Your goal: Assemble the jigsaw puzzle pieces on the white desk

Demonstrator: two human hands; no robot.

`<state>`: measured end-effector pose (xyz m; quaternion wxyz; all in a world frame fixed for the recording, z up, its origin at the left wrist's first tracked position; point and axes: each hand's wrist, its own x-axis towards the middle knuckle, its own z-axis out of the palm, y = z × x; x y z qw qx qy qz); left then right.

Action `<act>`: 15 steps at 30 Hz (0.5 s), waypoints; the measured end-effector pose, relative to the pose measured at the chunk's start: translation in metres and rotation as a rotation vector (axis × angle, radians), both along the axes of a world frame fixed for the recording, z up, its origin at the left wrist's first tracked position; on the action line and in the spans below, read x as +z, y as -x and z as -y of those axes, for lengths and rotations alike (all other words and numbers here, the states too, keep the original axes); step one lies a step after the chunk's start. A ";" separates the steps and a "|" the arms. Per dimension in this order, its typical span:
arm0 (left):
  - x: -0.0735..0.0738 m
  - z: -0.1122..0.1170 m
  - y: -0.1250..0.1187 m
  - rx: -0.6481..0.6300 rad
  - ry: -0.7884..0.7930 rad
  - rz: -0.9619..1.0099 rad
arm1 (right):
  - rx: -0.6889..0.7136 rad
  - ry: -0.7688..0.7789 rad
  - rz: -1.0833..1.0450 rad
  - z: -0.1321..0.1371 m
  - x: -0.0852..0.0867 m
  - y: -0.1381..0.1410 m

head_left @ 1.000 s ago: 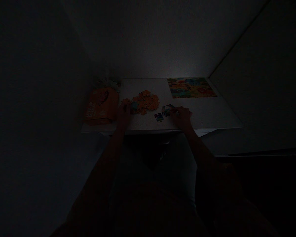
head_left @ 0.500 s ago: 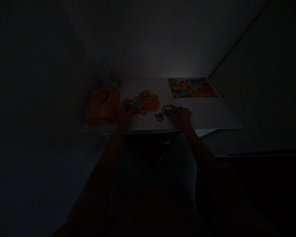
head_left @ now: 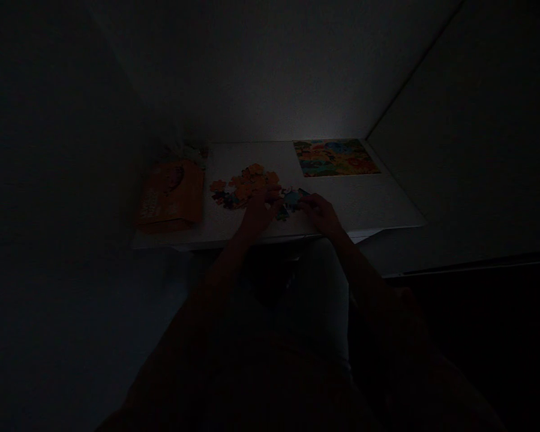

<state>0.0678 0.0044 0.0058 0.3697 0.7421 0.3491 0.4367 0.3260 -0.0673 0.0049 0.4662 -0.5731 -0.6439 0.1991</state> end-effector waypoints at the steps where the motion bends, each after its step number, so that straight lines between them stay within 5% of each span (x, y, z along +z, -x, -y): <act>1: 0.000 0.002 -0.006 -0.024 0.019 -0.002 | -0.014 -0.008 -0.037 0.000 0.000 0.000; 7: 0.004 0.002 -0.008 -0.029 -0.038 -0.107 | -0.060 -0.019 -0.084 -0.003 -0.004 0.004; 11: 0.006 -0.004 0.032 0.296 -0.221 -0.378 | -0.142 -0.058 -0.082 -0.002 0.000 -0.021; 15: 0.001 -0.013 0.080 0.505 -0.054 -0.544 | -0.401 -0.025 0.061 0.008 0.007 -0.083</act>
